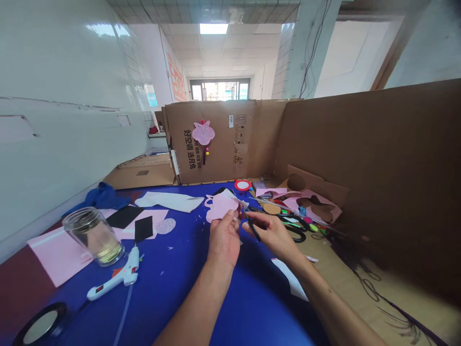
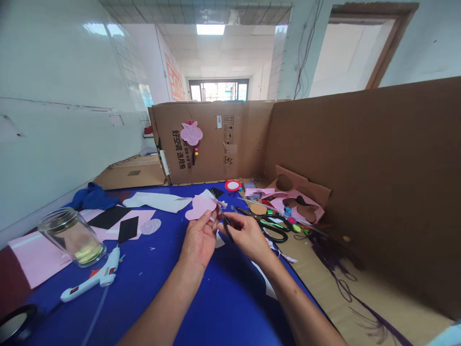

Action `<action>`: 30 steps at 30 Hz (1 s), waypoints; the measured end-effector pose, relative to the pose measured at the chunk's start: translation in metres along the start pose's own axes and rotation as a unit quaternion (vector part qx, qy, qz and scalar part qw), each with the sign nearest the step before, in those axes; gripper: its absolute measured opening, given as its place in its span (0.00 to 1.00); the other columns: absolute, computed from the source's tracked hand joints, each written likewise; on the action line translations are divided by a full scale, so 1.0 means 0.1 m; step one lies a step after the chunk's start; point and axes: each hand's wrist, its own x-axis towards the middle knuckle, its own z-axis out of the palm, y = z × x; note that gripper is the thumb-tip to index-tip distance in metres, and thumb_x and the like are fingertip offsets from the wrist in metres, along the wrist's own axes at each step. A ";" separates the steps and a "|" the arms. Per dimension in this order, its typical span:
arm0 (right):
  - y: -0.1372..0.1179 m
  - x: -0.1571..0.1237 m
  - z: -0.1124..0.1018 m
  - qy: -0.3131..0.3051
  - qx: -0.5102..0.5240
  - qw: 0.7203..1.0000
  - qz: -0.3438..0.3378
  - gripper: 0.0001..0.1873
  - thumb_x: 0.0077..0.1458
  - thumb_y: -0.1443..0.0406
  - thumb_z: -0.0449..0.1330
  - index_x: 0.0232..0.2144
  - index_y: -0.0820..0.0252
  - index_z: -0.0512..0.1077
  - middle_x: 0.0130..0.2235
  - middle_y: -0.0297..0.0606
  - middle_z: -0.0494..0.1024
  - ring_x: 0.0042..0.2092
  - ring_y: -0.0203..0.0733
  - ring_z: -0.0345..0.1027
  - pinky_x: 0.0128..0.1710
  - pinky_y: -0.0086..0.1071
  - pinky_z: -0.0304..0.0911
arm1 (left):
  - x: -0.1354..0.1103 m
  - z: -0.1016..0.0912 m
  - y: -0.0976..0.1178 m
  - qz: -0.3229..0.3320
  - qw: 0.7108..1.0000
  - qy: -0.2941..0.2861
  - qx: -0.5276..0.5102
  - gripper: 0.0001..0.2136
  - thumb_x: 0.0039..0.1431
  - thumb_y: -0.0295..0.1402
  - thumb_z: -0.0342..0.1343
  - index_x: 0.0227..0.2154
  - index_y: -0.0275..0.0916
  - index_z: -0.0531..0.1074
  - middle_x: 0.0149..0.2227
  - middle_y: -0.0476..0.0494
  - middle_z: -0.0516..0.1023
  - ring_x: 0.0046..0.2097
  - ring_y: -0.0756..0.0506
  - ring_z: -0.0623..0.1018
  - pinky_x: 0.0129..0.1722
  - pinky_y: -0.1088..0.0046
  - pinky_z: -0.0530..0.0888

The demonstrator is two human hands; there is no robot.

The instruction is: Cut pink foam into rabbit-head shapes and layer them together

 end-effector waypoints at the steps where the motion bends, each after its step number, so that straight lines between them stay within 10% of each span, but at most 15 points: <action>1: -0.01 0.00 0.01 0.001 -0.004 1.000 0.002 0.24 0.53 0.52 0.69 0.46 0.64 0.83 0.26 0.30 0.69 0.29 0.36 0.53 0.29 0.30 0.49 | 0.00 -0.01 0.00 -0.002 1.000 0.003 0.000 0.11 0.52 0.21 0.67 0.39 0.36 0.78 0.42 0.36 0.86 0.50 0.41 0.84 0.54 0.66 0.77; 19: -0.08 -0.02 -0.01 -0.026 0.058 0.996 0.055 0.29 0.47 0.45 0.72 0.44 0.59 0.83 0.32 0.36 0.77 0.33 0.41 0.67 0.37 0.34 0.66 | -0.07 0.00 0.13 0.003 1.000 -0.003 0.000 0.15 0.50 0.21 0.67 0.42 0.33 0.78 0.41 0.33 0.86 0.48 0.37 0.86 0.59 0.55 0.74; 30: 0.04 -0.02 -0.07 -0.054 0.074 0.996 0.022 0.27 0.55 0.44 0.69 0.46 0.58 0.81 0.28 0.34 0.74 0.33 0.42 0.66 0.35 0.34 0.59 | -0.11 0.03 0.16 0.018 1.000 -0.017 0.019 0.19 0.49 0.22 0.69 0.46 0.34 0.78 0.42 0.33 0.86 0.49 0.34 0.85 0.59 0.54 0.74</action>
